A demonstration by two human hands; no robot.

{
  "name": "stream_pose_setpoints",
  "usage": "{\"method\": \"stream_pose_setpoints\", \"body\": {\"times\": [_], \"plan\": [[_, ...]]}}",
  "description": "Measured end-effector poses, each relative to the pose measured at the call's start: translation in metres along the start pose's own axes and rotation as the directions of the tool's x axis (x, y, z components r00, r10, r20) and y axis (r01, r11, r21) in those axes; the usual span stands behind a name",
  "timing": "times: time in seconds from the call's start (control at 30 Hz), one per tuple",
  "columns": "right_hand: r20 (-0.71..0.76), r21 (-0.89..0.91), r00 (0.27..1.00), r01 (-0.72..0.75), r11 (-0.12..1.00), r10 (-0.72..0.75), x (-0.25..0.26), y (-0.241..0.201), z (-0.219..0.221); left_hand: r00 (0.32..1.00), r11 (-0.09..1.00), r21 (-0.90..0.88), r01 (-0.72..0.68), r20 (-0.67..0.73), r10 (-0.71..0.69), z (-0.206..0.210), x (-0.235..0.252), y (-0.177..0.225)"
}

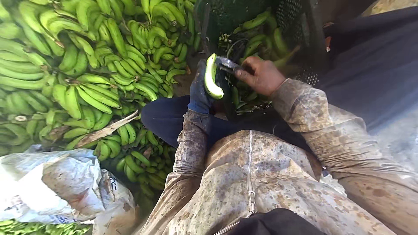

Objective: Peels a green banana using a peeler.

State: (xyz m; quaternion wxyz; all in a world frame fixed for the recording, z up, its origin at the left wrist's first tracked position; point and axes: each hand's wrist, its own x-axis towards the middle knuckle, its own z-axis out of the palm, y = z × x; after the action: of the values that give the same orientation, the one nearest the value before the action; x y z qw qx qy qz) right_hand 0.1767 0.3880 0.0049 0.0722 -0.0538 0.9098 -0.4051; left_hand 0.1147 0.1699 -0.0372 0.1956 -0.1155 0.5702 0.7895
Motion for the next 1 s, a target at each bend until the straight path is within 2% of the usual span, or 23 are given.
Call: {"method": "stream_pose_setpoints", "body": {"times": [0.03,0.07,0.13,0.2,0.27,0.37,0.43,0.47,0.53,0.57,0.63,0.67,0.73,0.8,0.87,0.93,1.0], "plan": [[-0.056,0.144,0.99,0.135,0.98,-0.128,0.005,0.023,0.026,0.999,0.999,0.05,-0.014,-0.049,0.016,0.001,0.003,-0.002],[0.014,0.235,0.986,0.156,0.959,-0.164,0.009,0.031,0.034,0.996,0.997,0.077,-0.025,-0.084,0.031,0.002,0.006,-0.003],[0.134,0.299,0.972,0.145,0.943,-0.192,0.012,0.03,0.038,0.992,0.997,0.073,-0.04,-0.116,0.049,0.007,0.008,-0.003],[0.226,0.276,0.961,0.091,0.957,-0.157,0.016,0.025,0.034,0.993,0.994,0.096,-0.049,-0.098,0.059,0.016,0.002,-0.001],[0.204,0.232,0.975,0.035,0.972,-0.083,0.024,0.031,0.03,0.996,0.975,0.213,-0.07,-0.044,0.081,0.022,-0.006,-0.004],[0.004,0.11,0.983,-0.183,0.977,0.184,0.041,0.047,0.013,0.999,0.944,0.328,-0.024,0.038,0.013,0.019,-0.019,-0.003],[-0.075,0.088,0.942,-0.321,0.943,0.327,0.049,0.058,-0.002,0.989,0.967,0.245,0.067,0.115,-0.098,0.013,-0.028,0.0],[-0.086,0.092,0.94,-0.323,0.942,0.331,0.048,0.06,-0.007,0.976,0.981,0.154,0.115,0.164,-0.14,0.009,-0.028,-0.001],[-0.081,0.113,0.975,-0.2,0.973,0.209,0.04,0.053,-0.007,0.97,0.989,-0.012,0.148,0.194,-0.143,0.005,-0.022,-0.004],[-0.049,0.139,0.992,-0.11,0.984,0.117,0.034,0.046,-0.003,0.986,0.994,-0.027,0.107,0.127,-0.103,0.008,-0.017,-0.004],[0.056,0.233,0.995,0.065,0.97,-0.08,0.02,0.031,0.013,0.997,0.997,0.07,-0.033,-0.065,0.037,0.007,-0.006,-0.008],[0.116,0.268,0.982,0.115,0.957,-0.15,0.014,0.025,0.022,0.993,0.994,0.059,-0.087,-0.077,0.092,0.005,-0.003,-0.009],[0.227,0.25,0.956,0.127,0.96,-0.185,0.014,0.019,0.029,0.992,0.987,-0.098,-0.127,-0.013,0.126,0.011,0.004,-0.01],[0.207,0.177,0.971,0.083,0.981,-0.12,0.025,0.025,0.028,0.994,0.994,-0.073,-0.079,0.065,0.083,0.015,-0.002,-0.007],[0.041,0.088,0.999,-0.004,0.996,0.0,0.041,0.037,0.016,0.993,0.999,0.023,0.042,0.111,-0.044,0.015,-0.006,-0.001],[-0.111,0.046,0.98,-0.164,0.985,0.168,0.05,0.045,-0.001,0.965,0.977,0.14,0.161,0.187,-0.186,0.009,-0.021,0.004],[-0.154,0.066,0.957,-0.237,0.969,0.245,0.055,0.051,-0.013,0.935,0.97,0.152,0.19,0.273,-0.226,0.002,-0.027,0.003]]}}
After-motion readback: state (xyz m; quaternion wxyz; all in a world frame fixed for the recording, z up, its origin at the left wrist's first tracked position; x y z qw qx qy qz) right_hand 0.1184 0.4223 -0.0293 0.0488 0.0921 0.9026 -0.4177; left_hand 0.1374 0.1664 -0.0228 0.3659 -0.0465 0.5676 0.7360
